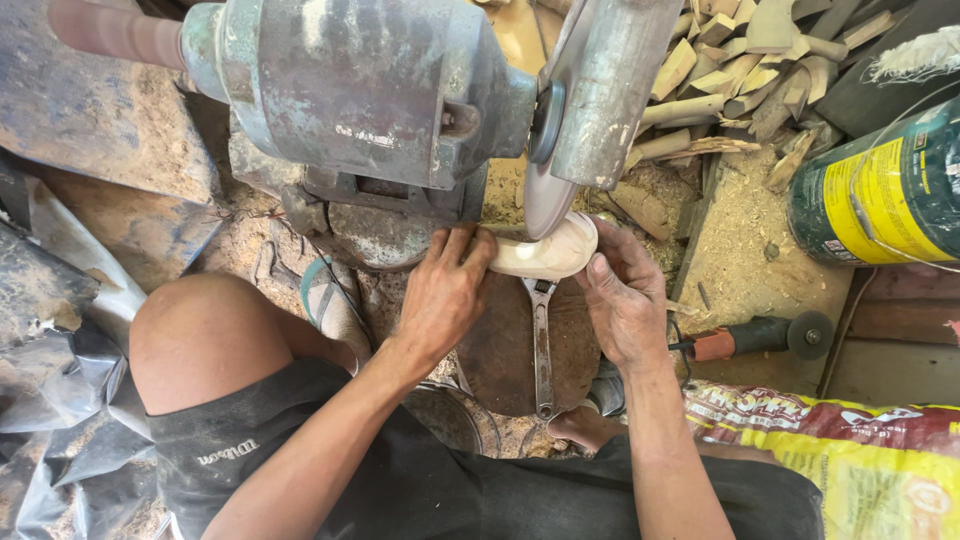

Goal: The person sits on the floor and uses a bench grinder to smooth and shape a curved wooden piece. They repeatedly press the wood against the spinning wheel, rotate it to work different surfaces, and briefly inspect the piece before continuing.

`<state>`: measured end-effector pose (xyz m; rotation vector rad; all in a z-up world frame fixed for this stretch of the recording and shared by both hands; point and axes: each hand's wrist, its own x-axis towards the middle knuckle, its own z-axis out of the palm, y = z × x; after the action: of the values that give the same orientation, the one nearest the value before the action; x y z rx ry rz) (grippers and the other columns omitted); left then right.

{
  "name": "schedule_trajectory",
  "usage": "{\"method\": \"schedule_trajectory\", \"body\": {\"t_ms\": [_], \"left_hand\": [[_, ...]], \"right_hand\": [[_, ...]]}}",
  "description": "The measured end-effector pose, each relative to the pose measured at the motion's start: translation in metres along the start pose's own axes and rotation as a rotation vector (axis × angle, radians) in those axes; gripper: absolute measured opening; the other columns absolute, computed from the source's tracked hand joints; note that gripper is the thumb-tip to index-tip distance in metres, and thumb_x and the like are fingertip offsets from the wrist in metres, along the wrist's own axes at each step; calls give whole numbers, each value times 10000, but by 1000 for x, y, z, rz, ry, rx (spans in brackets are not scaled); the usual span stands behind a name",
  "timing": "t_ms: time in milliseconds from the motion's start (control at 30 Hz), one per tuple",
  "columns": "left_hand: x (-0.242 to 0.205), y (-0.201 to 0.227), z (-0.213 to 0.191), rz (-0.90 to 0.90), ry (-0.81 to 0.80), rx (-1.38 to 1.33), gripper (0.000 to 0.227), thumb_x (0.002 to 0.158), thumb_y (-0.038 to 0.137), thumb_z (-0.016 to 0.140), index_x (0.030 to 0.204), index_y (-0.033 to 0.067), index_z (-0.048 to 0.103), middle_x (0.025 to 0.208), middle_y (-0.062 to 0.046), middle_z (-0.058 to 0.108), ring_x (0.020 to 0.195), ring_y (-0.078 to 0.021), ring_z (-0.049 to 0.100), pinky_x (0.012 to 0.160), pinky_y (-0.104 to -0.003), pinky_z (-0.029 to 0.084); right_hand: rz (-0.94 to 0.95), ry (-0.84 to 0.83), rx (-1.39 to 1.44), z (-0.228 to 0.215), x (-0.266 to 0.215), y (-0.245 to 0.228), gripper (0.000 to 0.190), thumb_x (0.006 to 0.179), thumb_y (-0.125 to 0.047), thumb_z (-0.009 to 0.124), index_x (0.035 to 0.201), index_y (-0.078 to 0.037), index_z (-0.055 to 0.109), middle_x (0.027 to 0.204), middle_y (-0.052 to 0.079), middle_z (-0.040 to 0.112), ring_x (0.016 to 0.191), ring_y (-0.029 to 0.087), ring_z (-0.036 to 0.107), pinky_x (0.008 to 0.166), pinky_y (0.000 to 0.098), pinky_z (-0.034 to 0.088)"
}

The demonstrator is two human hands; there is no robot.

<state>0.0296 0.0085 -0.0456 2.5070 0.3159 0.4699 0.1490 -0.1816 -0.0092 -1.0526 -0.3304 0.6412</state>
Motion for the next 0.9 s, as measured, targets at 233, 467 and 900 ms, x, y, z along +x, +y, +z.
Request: {"method": "schedule_trajectory", "body": {"t_ms": [233, 467, 900], "left_hand": [[1, 4, -11, 5, -22, 22, 504, 752, -64, 681, 1244, -5, 585, 1298, -243, 586, 1176, -449, 592, 886, -479, 606], [1, 5, -4, -37, -33, -89, 413, 852, 65, 746, 1238, -15, 623, 1286, -239, 632, 1177, -469, 598, 920, -515, 574], [-8, 29, 30, -468, -217, -617, 530, 853, 211, 768, 1312, -9, 623, 1328, -235, 623, 911, -304, 749, 745, -364, 668]], "right_hand": [[5, 38, -4, -2, 1, 6, 399, 985, -138, 724, 1353, -15, 633, 1345, 114, 678, 1270, 214, 630, 1166, 427, 485], [-7, 51, -43, -5, 2, 8, 395, 994, -143, 741, 1353, -1, 659, 1284, 107, 706, 1184, 187, 639, 1080, 372, 500], [10, 22, -115, 4, 11, -2, 418, 989, -120, 711, 1368, 31, 621, 1356, 122, 671, 1284, 198, 610, 1175, 383, 461]]}}
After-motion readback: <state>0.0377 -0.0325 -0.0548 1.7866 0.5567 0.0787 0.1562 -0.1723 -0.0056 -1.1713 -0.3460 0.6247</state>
